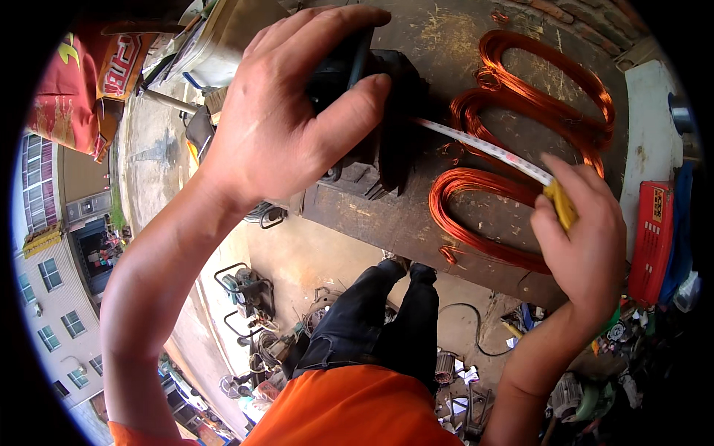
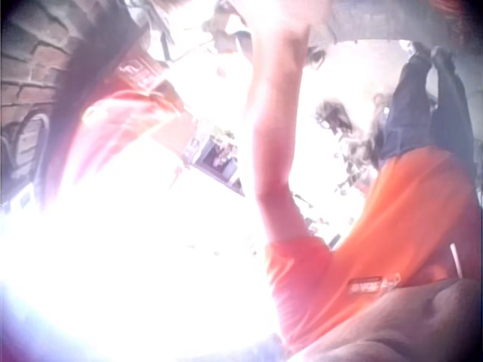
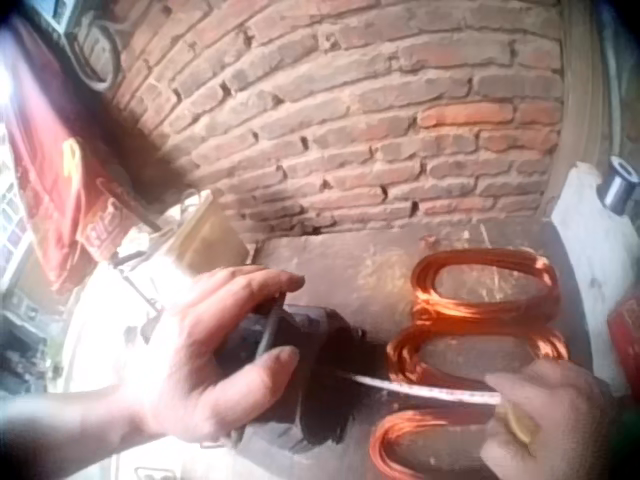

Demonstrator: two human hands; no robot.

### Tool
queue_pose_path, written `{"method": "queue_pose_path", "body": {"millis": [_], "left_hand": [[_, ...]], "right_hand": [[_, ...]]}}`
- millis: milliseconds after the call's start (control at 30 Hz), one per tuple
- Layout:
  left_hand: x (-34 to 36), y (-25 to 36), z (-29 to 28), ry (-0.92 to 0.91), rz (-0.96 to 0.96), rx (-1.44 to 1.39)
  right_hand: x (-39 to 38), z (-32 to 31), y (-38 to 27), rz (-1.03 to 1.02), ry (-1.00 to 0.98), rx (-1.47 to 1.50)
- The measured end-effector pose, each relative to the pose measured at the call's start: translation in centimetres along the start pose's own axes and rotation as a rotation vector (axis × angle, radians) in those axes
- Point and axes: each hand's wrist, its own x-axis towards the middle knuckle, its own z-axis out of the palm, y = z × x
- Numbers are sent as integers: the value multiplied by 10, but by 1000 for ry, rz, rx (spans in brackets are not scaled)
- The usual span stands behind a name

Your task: The person handles a black motor housing and measures copper wire coils with a tape measure. They then use pliers to manipulate a small metal component and later use a paper cutter to trim a strip of white material on a workbench.

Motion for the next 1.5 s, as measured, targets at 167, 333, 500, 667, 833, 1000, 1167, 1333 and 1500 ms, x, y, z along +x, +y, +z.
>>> {"method": "queue_pose_path", "body": {"millis": [167, 333, 500, 667, 833, 1000, 1167, 1333, 1500], "left_hand": [[-1, 0, 3, 39, 45, 27], [-4, -3, 3, 73, 65, 29], [-7, -5, 4, 111, 81, 92], [-7, -18, 14, 180, 119, 172], [-9, -12, 11, 128, 83, 129], [-7, -2, 9, 58, 57, 41], [-5, 0, 10, 25, -13, -101], [-2, 5, 6, -19, -82, -96], [-1, 9, 1, -104, -125, -81]], "right_hand": [[-115, -61, 37, 218, -165, 103], [-169, -32, 15, 227, -361, 469], [-189, 32, -24, 286, -374, 753], [-204, 25, -43, 360, -139, 581], [-179, -6, -17, 491, 116, 304], [-84, 1, -6, 261, -8, 226], [8, 31, -25, 86, -268, 152], [32, 32, -29, 10, -288, 154], [27, 36, -11, -37, -279, 96]]}}
